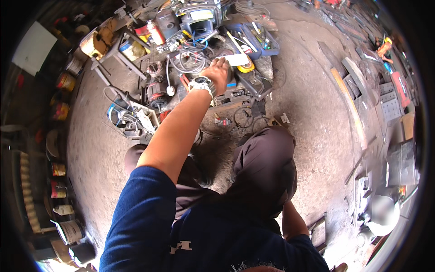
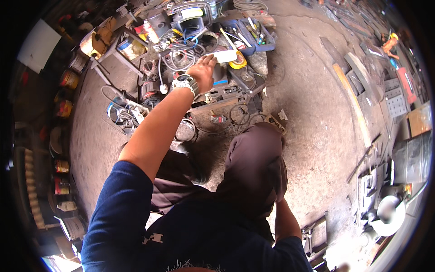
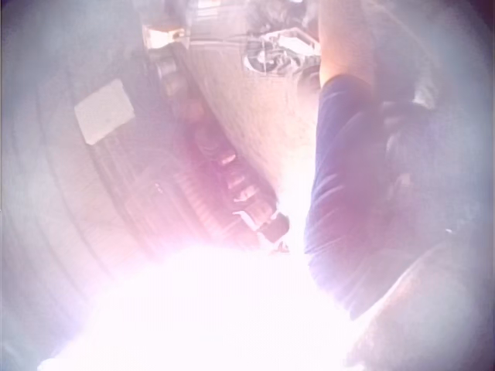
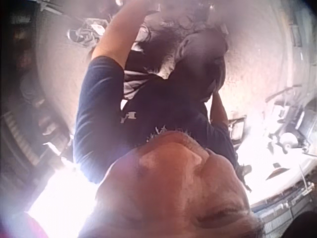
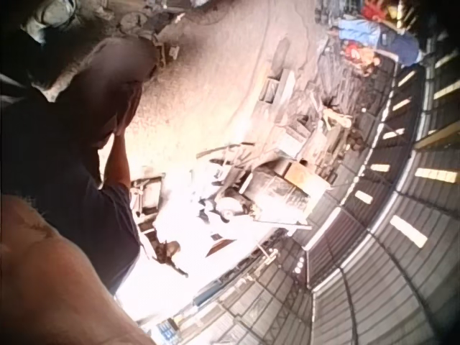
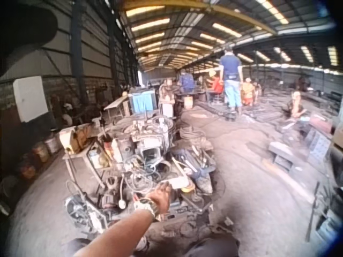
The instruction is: The person sits on the floor in a workshop and handles a small box, then uses a red utility knife to cut a sticker from a sheet. They peel the sticker and apply it to a small white rectangular object, smoothing it down with their fingers.
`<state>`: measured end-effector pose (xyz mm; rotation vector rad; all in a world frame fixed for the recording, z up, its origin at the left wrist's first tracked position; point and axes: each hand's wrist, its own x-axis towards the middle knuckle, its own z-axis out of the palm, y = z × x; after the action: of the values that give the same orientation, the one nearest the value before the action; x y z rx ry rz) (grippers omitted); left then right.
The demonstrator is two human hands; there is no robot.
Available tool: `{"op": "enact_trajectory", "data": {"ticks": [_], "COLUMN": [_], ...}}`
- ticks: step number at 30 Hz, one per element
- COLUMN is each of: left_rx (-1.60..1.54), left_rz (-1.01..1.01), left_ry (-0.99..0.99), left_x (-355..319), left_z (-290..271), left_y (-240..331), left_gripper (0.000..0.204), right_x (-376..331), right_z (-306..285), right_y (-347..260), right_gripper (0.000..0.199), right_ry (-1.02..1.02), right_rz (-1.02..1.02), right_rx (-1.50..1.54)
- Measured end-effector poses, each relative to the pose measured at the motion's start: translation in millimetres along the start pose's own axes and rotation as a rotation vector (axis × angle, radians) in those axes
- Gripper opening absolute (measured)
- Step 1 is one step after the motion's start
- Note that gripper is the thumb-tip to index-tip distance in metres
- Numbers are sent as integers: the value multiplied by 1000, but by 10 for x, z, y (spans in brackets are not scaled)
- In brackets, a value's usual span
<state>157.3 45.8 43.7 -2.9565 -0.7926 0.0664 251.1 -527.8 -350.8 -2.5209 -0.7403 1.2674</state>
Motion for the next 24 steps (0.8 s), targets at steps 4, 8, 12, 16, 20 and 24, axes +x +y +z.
{"op": "enact_trajectory", "data": {"ticks": [4, 8, 12, 16, 20, 24], "left_rx": [-61, -41, -202, -221, -225, -245], "left_rz": [15, 35, 14, 16, 25, 22], "left_ry": [67, 80, 178, 281, 441, 523], "left_x": [70, 60, 34, -72, 148, 240], "left_z": [128, 35, 65, 119, 185, 239], "left_y": [-100, 12, 101, -18, 20, -17], "left_gripper": [73, 75, 78, 66, 36, 24], "right_x": [-105, -315, -361, -224, 95, 565], "right_z": [122, 32, -552, -1515, -2670, -3361], "right_y": [153, 487, 862, -590, -2260, -3868], "right_gripper": [60, 60, 59, 34, 30, 28], "right_ry": [-21, 9, 179, 333, 541, 610], "right_rz": [-5, 37, 44, -22, -402, -749], "right_rx": [6, 23, 43, 384, 272, 142]}}
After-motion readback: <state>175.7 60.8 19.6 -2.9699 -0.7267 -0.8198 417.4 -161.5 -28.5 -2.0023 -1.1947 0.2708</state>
